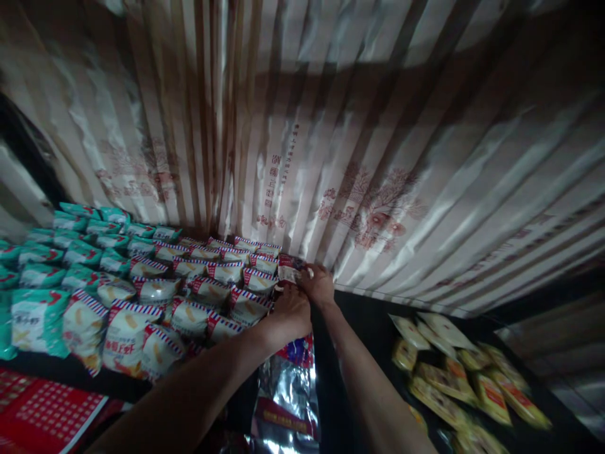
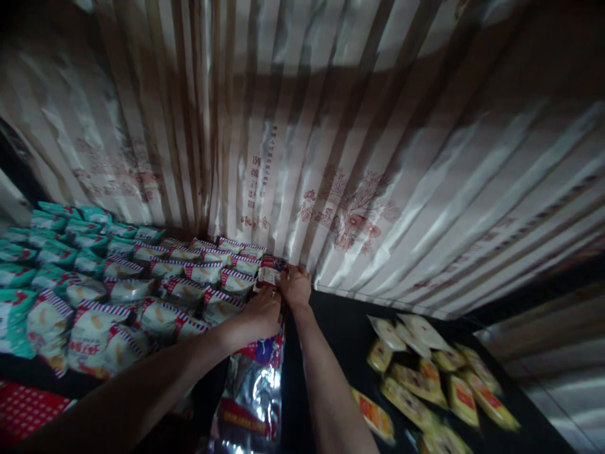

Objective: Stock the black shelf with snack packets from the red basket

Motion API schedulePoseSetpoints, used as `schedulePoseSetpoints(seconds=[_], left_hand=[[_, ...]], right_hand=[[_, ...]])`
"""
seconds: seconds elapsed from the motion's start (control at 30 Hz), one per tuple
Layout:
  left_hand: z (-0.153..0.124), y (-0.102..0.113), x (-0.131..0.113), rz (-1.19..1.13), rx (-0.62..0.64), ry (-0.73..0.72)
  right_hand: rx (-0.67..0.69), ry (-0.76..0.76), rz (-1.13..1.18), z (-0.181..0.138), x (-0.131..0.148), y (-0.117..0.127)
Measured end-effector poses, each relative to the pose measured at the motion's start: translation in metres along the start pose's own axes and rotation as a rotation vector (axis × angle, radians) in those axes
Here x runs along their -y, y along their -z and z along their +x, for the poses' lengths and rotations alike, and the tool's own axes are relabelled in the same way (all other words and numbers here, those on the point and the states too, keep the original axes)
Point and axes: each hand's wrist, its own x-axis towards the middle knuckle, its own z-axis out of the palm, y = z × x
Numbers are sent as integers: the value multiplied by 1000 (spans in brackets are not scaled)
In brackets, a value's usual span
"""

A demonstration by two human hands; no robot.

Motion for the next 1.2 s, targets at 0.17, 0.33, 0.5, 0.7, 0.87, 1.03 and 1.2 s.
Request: schedulePoseSetpoints(seconds=[0.17,0.33,0.5,0.7,0.87,1.03,1.2], left_hand=[[-18,4,-15,-5,4,-22],[-60,8,-34,-60,-14,-18],[-134,-4,-40,-155,-137,-179],[-251,-65,-16,-313,-101,-279],[-307,-128,36,-457,179,111],[-310,-165,96,-411,244,462],[-302,-187,123,-411,239,544]], right_hand=[[-67,45,151,-28,-8,19],[-103,-15,501,-81,-7,40],[-112,-131,764,-164,15,63],[42,82,786,-295,45,84],[392,293,745,-361,67,49],[643,65,556,-380,67,-35],[837,-76,421,-386,64,-92]])
